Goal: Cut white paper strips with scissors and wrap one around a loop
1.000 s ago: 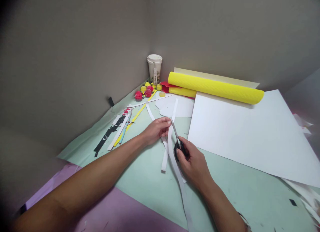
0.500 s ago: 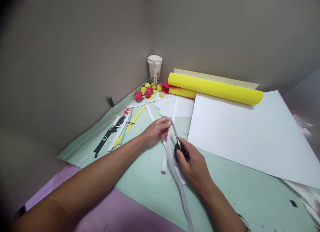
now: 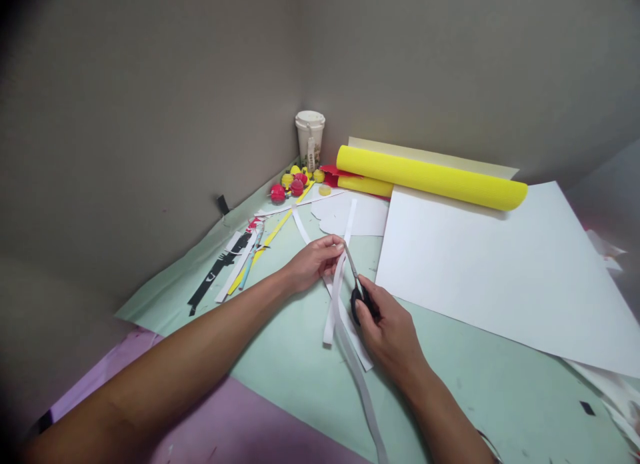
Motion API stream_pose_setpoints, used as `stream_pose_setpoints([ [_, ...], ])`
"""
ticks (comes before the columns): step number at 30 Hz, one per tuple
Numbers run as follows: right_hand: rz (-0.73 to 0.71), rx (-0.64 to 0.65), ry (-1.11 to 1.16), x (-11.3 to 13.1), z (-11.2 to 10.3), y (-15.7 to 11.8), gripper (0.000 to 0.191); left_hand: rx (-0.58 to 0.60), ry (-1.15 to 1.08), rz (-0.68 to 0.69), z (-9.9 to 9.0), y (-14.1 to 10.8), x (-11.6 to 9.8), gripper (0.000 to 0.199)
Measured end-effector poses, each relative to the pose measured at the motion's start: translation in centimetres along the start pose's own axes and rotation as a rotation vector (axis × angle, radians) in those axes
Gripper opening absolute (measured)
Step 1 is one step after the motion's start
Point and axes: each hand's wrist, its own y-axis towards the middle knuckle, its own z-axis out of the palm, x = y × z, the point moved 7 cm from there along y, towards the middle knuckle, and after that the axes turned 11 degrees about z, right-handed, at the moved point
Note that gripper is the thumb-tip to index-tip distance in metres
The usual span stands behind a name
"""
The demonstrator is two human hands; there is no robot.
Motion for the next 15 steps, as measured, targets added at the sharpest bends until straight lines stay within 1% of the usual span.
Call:
stream_pose_setpoints([
  [15,0.025,0.020,-0.009,-0.14,-0.02,0.00,0.042,0.003,-0.018,-0.012,0.06,-0.02,0.00,0.023],
])
